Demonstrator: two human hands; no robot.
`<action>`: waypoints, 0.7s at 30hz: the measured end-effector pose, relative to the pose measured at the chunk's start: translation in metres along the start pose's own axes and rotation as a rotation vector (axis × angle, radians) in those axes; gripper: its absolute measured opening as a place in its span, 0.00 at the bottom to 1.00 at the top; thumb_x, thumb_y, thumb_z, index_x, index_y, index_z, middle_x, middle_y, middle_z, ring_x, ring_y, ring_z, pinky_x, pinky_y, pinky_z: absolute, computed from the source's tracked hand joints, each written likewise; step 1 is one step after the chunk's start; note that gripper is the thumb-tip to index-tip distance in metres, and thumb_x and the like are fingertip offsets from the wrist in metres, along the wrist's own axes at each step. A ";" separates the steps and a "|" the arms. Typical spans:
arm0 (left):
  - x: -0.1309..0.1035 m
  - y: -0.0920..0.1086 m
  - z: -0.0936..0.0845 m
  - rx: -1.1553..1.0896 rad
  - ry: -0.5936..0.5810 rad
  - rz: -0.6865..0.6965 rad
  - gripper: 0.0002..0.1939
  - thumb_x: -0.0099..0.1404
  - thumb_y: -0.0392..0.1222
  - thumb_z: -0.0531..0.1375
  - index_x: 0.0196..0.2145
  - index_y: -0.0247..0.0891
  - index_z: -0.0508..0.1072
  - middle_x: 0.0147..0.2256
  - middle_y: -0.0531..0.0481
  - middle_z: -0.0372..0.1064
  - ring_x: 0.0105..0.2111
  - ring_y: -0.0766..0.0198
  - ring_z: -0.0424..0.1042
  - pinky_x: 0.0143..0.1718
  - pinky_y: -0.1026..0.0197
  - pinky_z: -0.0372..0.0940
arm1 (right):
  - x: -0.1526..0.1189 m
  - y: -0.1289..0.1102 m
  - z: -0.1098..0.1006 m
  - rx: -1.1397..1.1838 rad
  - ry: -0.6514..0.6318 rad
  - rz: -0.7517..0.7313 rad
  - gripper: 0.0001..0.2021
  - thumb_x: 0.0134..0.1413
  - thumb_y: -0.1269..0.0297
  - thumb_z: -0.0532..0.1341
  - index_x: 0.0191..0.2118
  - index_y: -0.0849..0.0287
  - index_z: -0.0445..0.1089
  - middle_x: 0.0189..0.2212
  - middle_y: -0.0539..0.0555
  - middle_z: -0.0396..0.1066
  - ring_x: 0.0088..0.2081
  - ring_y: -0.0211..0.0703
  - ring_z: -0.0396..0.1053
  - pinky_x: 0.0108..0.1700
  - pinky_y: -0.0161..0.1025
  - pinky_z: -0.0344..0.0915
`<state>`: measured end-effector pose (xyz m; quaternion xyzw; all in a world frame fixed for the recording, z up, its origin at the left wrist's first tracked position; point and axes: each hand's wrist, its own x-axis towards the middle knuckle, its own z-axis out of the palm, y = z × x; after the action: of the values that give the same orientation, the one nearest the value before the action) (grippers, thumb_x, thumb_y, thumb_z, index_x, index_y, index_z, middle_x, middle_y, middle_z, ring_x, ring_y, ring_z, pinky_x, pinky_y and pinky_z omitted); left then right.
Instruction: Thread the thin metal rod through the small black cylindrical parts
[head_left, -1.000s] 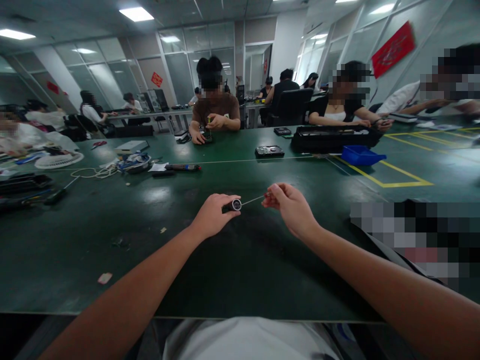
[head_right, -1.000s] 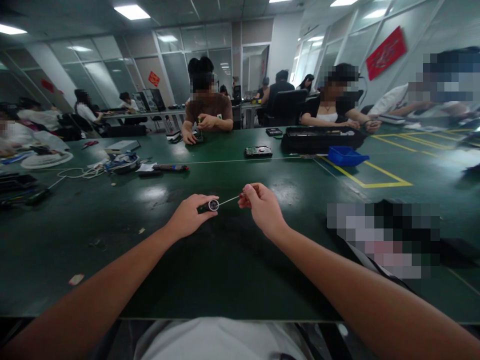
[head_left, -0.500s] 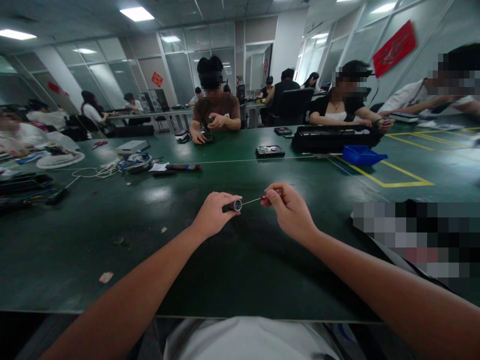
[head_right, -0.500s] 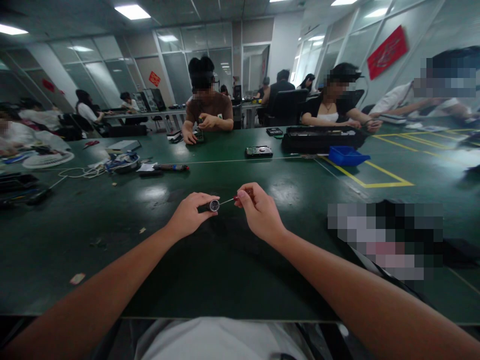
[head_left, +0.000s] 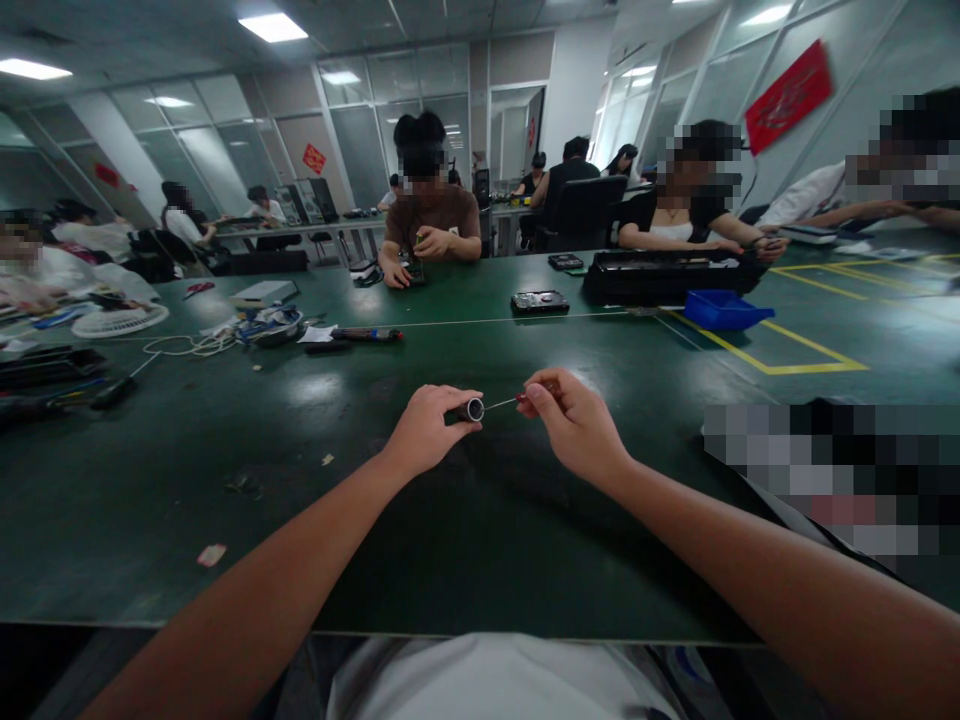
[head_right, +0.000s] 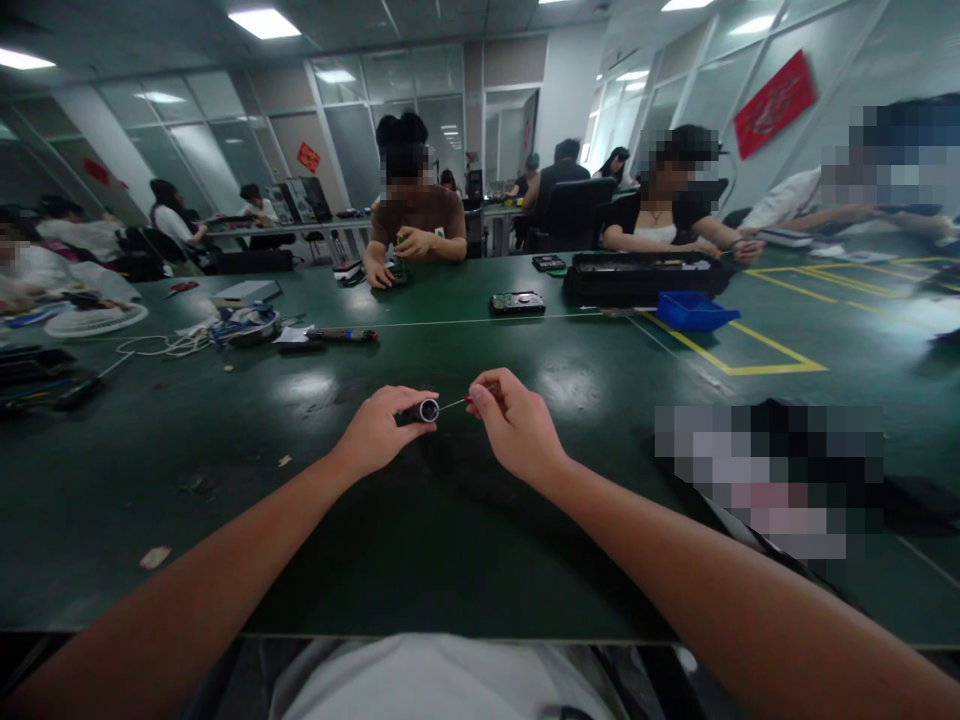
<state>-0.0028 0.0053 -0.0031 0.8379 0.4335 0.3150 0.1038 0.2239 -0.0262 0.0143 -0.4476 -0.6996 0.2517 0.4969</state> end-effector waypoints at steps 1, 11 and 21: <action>0.000 0.000 0.000 0.002 -0.003 -0.003 0.21 0.60 0.42 0.68 0.51 0.46 0.75 0.48 0.50 0.75 0.47 0.56 0.70 0.51 0.50 0.60 | 0.000 0.001 -0.001 -0.014 0.023 -0.002 0.10 0.66 0.57 0.55 0.40 0.57 0.67 0.31 0.53 0.76 0.34 0.44 0.75 0.38 0.43 0.70; 0.001 0.002 0.000 0.018 -0.042 -0.037 0.21 0.59 0.42 0.69 0.50 0.46 0.76 0.46 0.51 0.75 0.45 0.56 0.70 0.49 0.52 0.61 | -0.001 -0.004 -0.004 -0.093 -0.001 -0.100 0.08 0.66 0.59 0.54 0.41 0.56 0.66 0.31 0.53 0.76 0.35 0.44 0.75 0.37 0.41 0.68; 0.000 -0.001 0.000 -0.024 -0.097 -0.085 0.20 0.61 0.42 0.67 0.51 0.46 0.76 0.47 0.49 0.74 0.47 0.55 0.70 0.52 0.50 0.61 | 0.001 -0.008 -0.008 -0.255 0.043 -0.066 0.09 0.65 0.59 0.54 0.39 0.57 0.67 0.29 0.53 0.75 0.31 0.44 0.74 0.34 0.41 0.65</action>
<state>-0.0036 0.0065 -0.0036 0.8316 0.4596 0.2745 0.1480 0.2281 -0.0294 0.0241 -0.4889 -0.7296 0.1347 0.4588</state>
